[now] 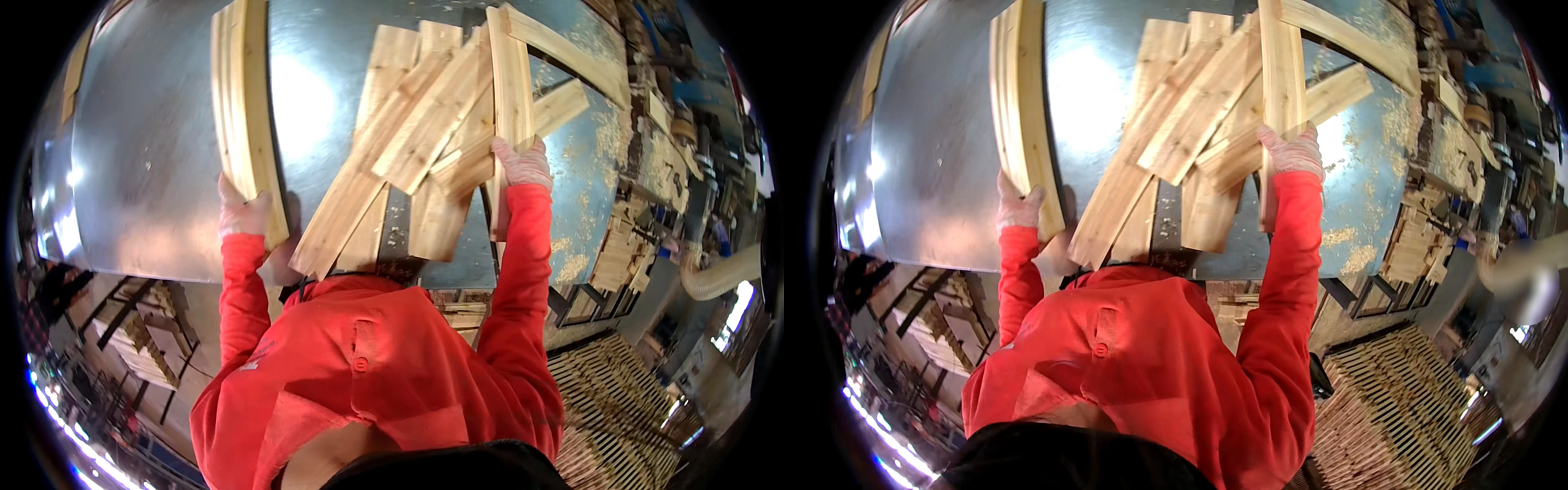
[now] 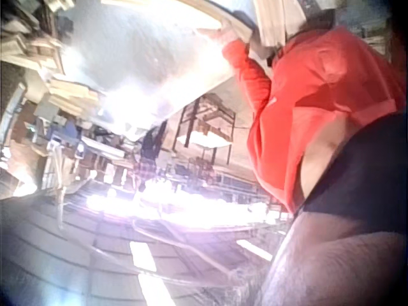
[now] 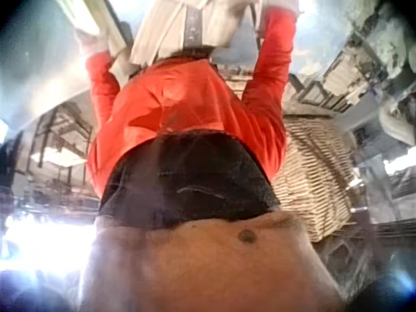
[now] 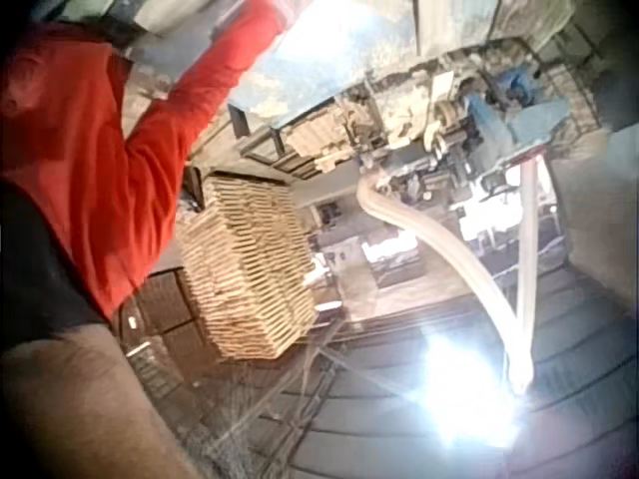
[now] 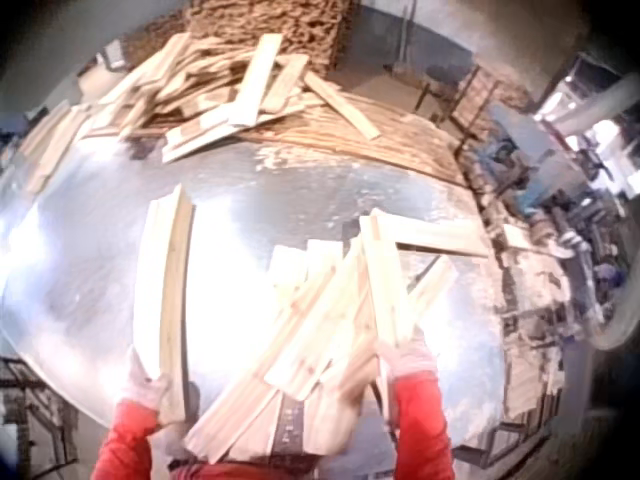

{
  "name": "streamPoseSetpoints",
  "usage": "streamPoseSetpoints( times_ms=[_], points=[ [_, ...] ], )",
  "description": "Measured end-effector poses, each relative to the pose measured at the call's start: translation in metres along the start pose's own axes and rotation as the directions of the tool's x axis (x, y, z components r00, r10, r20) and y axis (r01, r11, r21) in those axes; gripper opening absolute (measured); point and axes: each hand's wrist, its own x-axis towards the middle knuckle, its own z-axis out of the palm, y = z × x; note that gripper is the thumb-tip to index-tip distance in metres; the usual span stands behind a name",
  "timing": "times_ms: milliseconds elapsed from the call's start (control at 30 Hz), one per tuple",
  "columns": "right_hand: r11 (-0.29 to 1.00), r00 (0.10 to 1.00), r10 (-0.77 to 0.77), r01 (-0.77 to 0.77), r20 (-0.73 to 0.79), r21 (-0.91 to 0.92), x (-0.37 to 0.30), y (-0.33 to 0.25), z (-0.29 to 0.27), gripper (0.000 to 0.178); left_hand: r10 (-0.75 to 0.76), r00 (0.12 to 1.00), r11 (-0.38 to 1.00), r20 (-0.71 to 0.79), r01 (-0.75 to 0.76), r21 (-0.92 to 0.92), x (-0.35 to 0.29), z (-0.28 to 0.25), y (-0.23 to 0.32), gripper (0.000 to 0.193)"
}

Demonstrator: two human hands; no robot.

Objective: The person sorts and stacks wooden planks on a metal workbench. They pick up individual planks from a scattered pile, inspect them, and place them into a neat stack on the left side of the table.

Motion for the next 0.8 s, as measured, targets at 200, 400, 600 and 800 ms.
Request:
streamPoseSetpoints(
  times_ms=[200,400,600,800],
  points=[
    [0.999,0.954,-0.031,0.037,0.298,-0.013,-0.116,-0.14,0.124,0.053,-0.019,1.0,0.998,0.014,0.018,0.068,0.01,0.001,-0.029,0.099],
    [0.805,0.595,-0.353,0.586,0.722,-0.09,-0.212,-0.219,0.217,0.035,0.097,0.994,0.994,0.056,-0.1,0.051,0.007,0.001,-0.038,0.104],
    [0.965,0.957,-0.044,0.115,-0.287,0.237,0.045,-0.17,0.122,0.07,0.096,0.995,0.994,-0.027,-0.095,0.049,0.007,0.006,-0.026,0.108],
    [0.491,0.736,0.64,-0.17,-0.222,0.854,0.225,-0.11,-0.004,0.093,0.132,0.991,0.991,-0.022,-0.131,0.024,0.006,0.002,-0.024,0.102]
  ],
)
